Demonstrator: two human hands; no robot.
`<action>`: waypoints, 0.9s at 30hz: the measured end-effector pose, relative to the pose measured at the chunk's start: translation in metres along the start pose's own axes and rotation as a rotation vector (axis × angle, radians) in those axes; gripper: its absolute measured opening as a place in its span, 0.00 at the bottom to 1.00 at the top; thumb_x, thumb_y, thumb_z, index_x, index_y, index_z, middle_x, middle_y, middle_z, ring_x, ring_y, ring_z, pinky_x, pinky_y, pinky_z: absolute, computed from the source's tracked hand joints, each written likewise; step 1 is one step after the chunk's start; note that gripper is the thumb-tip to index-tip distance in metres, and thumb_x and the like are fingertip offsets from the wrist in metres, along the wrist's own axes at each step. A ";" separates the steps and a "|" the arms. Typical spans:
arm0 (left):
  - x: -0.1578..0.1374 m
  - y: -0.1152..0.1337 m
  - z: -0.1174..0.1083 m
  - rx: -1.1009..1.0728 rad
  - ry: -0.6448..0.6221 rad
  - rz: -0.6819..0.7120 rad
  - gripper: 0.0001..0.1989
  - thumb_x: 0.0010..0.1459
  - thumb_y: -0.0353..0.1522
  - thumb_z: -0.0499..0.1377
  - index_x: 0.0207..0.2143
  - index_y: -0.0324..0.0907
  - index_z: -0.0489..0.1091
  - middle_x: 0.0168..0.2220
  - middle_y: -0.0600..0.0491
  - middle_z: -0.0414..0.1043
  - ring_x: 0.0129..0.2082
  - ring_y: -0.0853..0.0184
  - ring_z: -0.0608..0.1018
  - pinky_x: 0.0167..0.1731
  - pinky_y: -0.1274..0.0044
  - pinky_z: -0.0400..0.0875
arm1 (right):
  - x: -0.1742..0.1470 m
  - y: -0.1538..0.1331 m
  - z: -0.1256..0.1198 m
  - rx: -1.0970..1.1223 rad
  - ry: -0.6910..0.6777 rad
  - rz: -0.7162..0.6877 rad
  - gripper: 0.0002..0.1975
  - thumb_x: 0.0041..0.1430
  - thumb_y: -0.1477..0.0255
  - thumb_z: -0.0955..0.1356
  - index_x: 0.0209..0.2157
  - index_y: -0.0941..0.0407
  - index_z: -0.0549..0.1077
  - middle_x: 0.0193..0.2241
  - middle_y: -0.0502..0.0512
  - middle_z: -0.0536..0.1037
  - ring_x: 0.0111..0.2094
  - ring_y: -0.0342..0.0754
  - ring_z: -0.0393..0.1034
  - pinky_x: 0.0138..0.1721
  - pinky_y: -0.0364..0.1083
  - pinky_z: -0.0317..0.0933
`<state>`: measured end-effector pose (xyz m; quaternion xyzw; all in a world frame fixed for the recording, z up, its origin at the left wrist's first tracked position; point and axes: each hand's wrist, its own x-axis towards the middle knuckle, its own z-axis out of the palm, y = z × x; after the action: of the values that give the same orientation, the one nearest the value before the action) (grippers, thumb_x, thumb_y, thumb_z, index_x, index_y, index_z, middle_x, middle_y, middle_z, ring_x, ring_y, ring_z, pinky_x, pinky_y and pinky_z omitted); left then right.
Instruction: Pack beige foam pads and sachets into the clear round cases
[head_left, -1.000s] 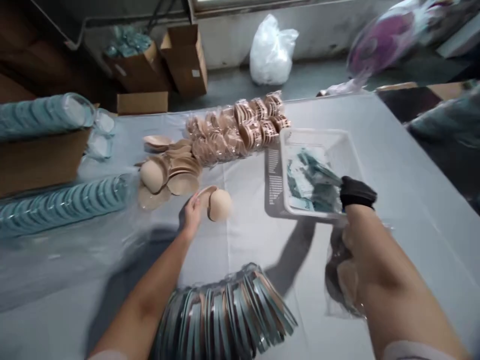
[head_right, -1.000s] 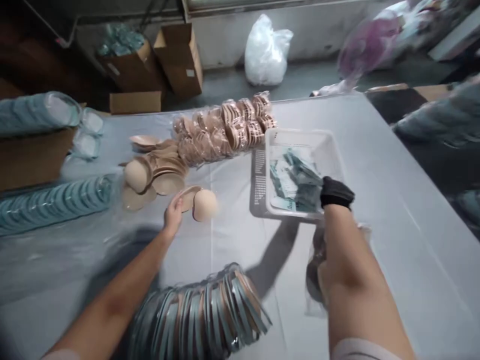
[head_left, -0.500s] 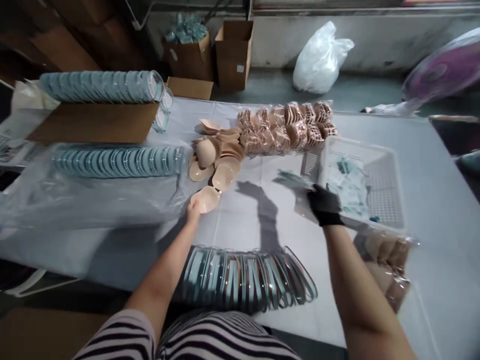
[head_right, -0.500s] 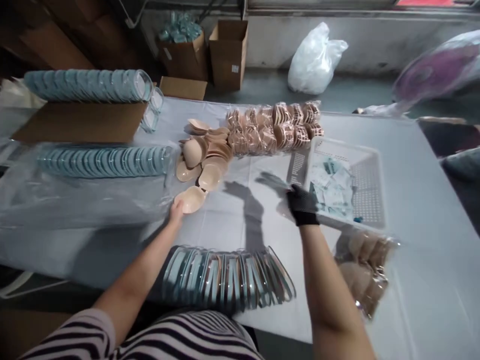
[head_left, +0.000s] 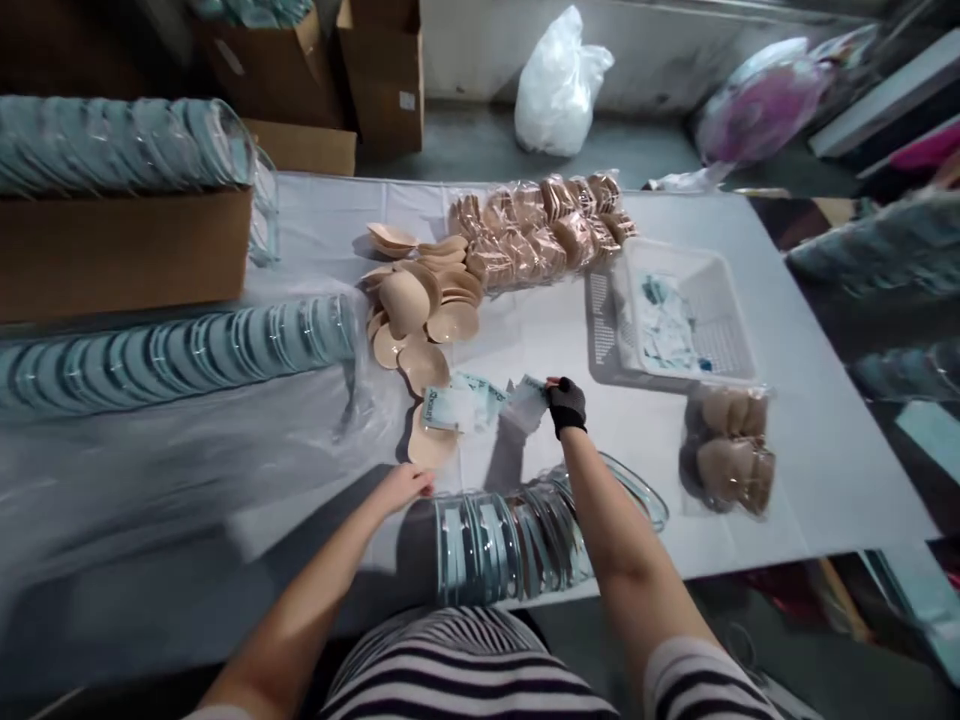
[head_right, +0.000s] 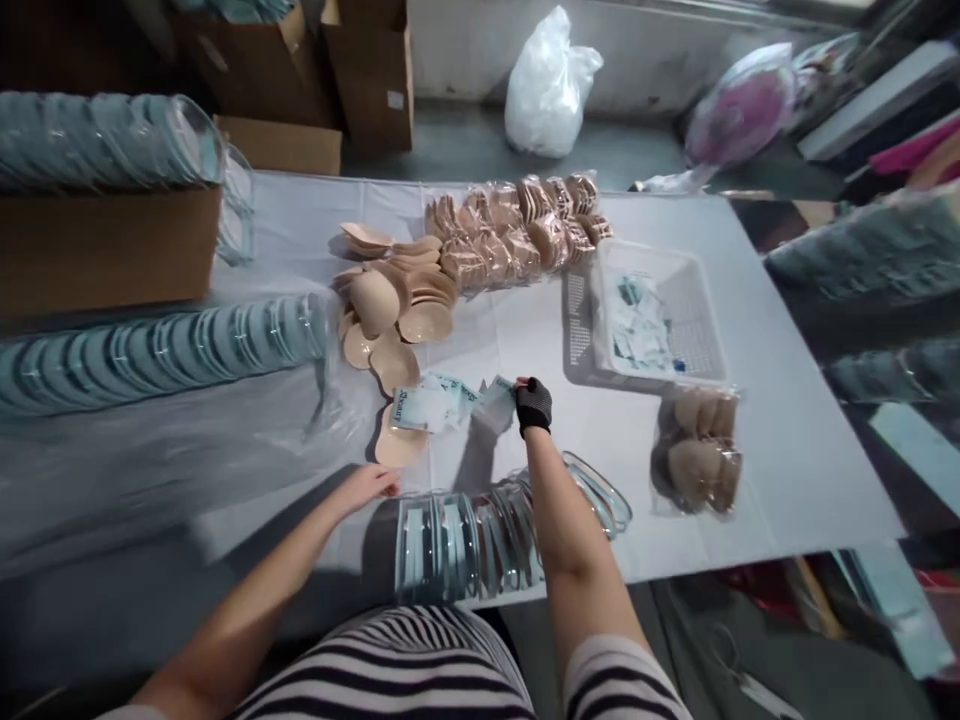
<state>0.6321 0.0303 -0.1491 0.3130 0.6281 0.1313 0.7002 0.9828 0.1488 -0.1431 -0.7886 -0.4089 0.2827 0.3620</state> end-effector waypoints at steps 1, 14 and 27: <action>0.002 0.008 -0.004 0.021 -0.025 0.052 0.11 0.47 0.36 0.67 0.19 0.40 0.73 0.22 0.49 0.75 0.29 0.60 0.78 0.35 0.71 0.73 | -0.002 -0.005 -0.006 0.036 0.067 0.031 0.15 0.47 0.65 0.65 0.32 0.59 0.76 0.26 0.55 0.78 0.28 0.47 0.68 0.31 0.45 0.61; 0.033 0.081 0.072 -0.255 -0.117 0.492 0.16 0.50 0.42 0.64 0.34 0.39 0.75 0.34 0.49 0.77 0.38 0.63 0.77 0.39 0.75 0.70 | -0.165 -0.048 0.037 0.504 -0.111 0.214 0.20 0.45 0.62 0.70 0.40 0.55 0.68 0.24 0.47 0.75 0.25 0.46 0.71 0.30 0.47 0.68; 0.000 0.085 0.021 0.235 -0.364 0.691 0.10 0.59 0.37 0.57 0.36 0.41 0.76 0.44 0.48 0.77 0.46 0.61 0.77 0.50 0.71 0.68 | -0.137 -0.057 -0.012 0.314 -0.526 0.060 0.19 0.46 0.56 0.72 0.32 0.57 0.74 0.32 0.56 0.78 0.34 0.49 0.70 0.35 0.47 0.65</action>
<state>0.6700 0.0903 -0.0974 0.6015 0.3624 0.2286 0.6743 0.8973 0.0520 -0.0697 -0.6344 -0.4165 0.5475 0.3527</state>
